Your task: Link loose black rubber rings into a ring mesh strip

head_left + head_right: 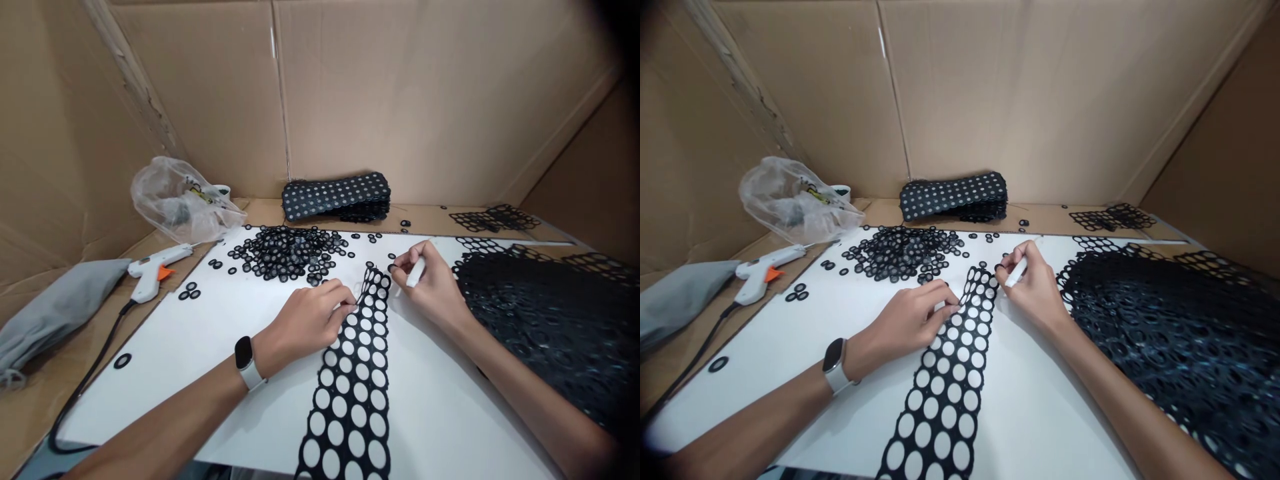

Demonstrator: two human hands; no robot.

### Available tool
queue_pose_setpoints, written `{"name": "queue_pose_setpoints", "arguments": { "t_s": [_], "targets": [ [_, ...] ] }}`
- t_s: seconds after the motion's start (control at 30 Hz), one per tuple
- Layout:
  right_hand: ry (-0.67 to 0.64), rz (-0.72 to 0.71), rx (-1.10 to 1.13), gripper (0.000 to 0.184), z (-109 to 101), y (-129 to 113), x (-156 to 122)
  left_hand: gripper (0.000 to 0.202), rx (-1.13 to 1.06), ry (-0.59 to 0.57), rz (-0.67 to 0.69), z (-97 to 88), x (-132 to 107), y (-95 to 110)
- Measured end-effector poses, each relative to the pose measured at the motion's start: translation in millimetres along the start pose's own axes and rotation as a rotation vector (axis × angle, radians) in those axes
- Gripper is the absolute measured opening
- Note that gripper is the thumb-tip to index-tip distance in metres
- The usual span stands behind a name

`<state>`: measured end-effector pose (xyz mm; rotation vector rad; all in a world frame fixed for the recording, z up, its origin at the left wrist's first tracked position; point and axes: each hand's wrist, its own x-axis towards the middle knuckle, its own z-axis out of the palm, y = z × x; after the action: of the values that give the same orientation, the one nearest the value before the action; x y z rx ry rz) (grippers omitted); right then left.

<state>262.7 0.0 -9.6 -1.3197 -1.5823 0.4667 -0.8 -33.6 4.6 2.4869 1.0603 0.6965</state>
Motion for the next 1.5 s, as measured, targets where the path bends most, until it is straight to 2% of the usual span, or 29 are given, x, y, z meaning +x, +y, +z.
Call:
{"name": "queue_pose_setpoints", "arguments": {
  "t_s": [0.17,0.5,0.73,0.97,1.27,1.5],
  "targets": [
    [-0.041,-0.007,0.067,0.035,2.3,4.3,-0.7,0.012,0.01,0.001,0.0,0.3,-0.8,-0.1],
    [-0.104,0.009,0.163,0.042,3.6,-9.0,-7.0,0.011,0.017,-0.018,-0.003,-1.7,-1.1,1.3],
    [-0.067,-0.03,0.191,0.043,3.4,-15.9,-10.9,0.012,0.018,-0.003,0.007,1.4,-3.3,-3.1],
    [-0.089,-0.075,0.184,0.04,5.7,-21.7,-13.0,0.012,0.033,-0.023,0.003,1.0,-3.1,-2.4],
    [-0.065,-0.103,0.268,0.041,4.9,-26.3,-15.8,0.01,0.028,-0.032,-0.009,0.8,-2.1,-2.5],
    [-0.053,-0.101,0.253,0.04,4.0,-32.0,-14.7,0.01,0.009,-0.036,-0.012,0.3,-1.3,-1.7]
  ]
}}
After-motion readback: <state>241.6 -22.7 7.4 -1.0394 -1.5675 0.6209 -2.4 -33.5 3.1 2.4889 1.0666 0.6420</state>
